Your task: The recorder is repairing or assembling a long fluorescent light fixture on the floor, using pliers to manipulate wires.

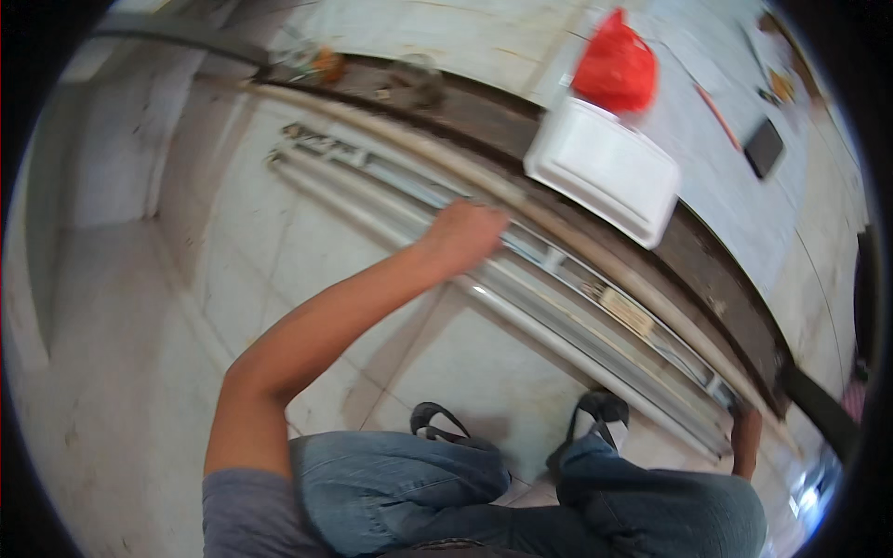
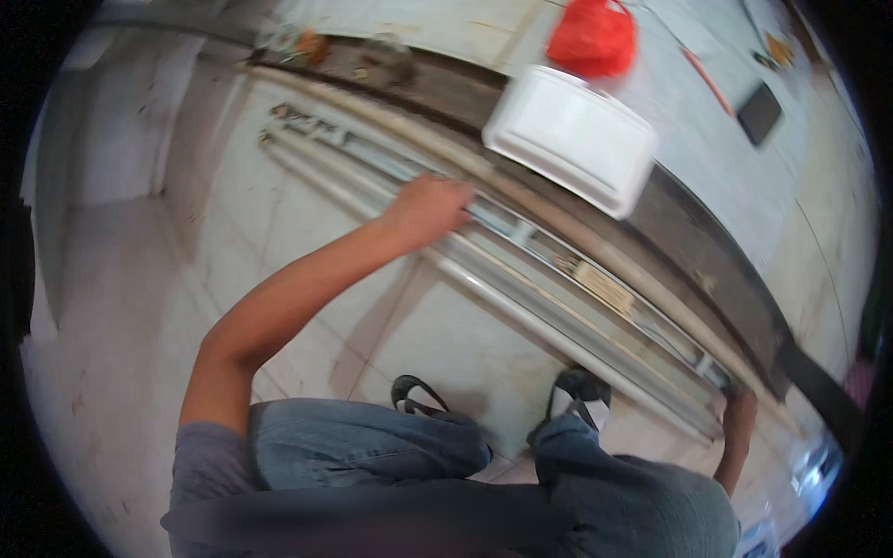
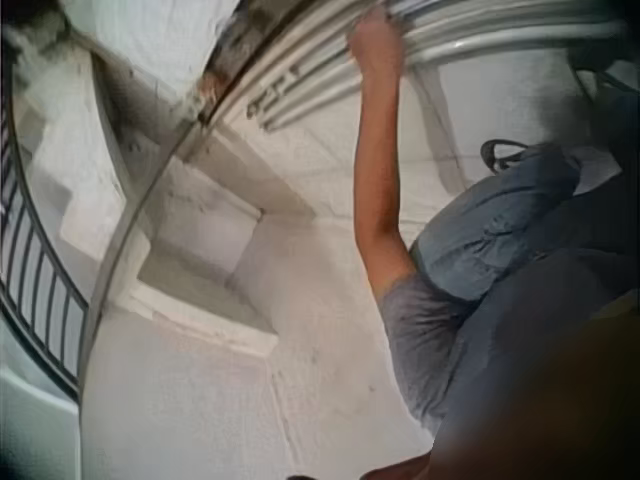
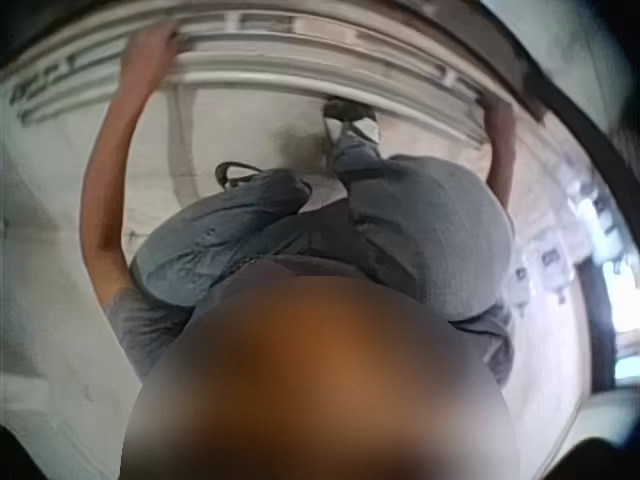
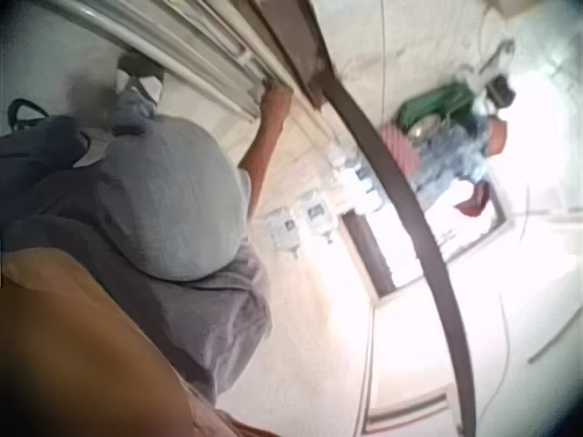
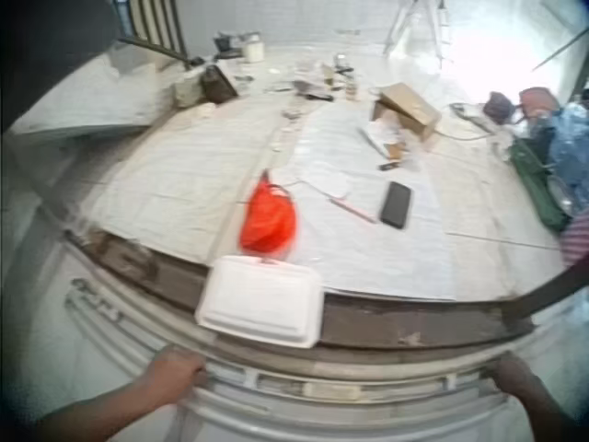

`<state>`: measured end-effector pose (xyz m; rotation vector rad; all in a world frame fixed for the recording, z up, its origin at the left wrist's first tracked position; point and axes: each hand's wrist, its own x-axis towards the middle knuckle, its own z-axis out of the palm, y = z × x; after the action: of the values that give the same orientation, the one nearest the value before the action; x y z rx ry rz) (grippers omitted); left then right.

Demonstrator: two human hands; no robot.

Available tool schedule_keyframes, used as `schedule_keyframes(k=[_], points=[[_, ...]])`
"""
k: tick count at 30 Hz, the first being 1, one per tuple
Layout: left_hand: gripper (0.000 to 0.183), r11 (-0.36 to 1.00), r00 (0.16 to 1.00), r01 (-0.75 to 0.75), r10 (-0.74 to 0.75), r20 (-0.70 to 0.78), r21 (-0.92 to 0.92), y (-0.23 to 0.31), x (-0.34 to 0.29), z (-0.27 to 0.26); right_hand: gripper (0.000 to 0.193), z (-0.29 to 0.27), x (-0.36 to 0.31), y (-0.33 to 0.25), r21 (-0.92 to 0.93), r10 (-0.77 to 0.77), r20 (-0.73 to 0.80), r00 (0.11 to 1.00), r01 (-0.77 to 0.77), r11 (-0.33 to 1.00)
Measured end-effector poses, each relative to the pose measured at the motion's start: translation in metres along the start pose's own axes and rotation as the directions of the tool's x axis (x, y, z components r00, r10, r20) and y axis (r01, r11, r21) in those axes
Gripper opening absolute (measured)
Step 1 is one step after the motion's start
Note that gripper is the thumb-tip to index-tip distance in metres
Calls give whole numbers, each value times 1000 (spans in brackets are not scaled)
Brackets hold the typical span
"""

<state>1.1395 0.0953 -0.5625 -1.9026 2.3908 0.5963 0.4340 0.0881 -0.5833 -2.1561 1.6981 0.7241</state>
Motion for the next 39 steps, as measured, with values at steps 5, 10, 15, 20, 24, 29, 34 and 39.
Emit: schedule_keyframes(k=[5, 10, 15, 20, 24, 29, 34, 39], points=[[25, 996, 995, 94, -94, 32, 9, -3, -13, -9, 15, -52, 16, -70, 185, -129, -27, 991, 131, 974], [30, 993, 995, 95, -94, -18, 67, -2, -12, -14, 15, -29, 20, -35, 230, -72, 43, 996, 60, 971], [28, 997, 1000, -21, 22, -16, 70, -30, -17, -19, 8, -30, 13, -39, 389, -43, -39, 998, 55, 919], [35, 965, 999, 20, -29, -29, -262, -57, -30, -25, 6, -25, 10, -33, 430, -85, -168, 982, 150, 890], [39, 924, 988, -5, -54, -144, -382, -49, -39, -22, 7, -38, 10, -51, 501, -67, -176, 982, 148, 853], [36, 942, 984, 32, -89, -156, -334, -40, -32, -21, 14, -34, 0, -22, 506, -16, 55, 998, -15, 862], [30, 927, 984, 78, -131, -120, -368, -44, -38, -13, 29, -15, 13, -41, 329, 56, -142, 988, -6, 944], [21, 970, 982, 81, -117, -148, -231, -28, -33, -24, 14, -63, 19, -79, 354, -75, -291, 954, 180, 918]])
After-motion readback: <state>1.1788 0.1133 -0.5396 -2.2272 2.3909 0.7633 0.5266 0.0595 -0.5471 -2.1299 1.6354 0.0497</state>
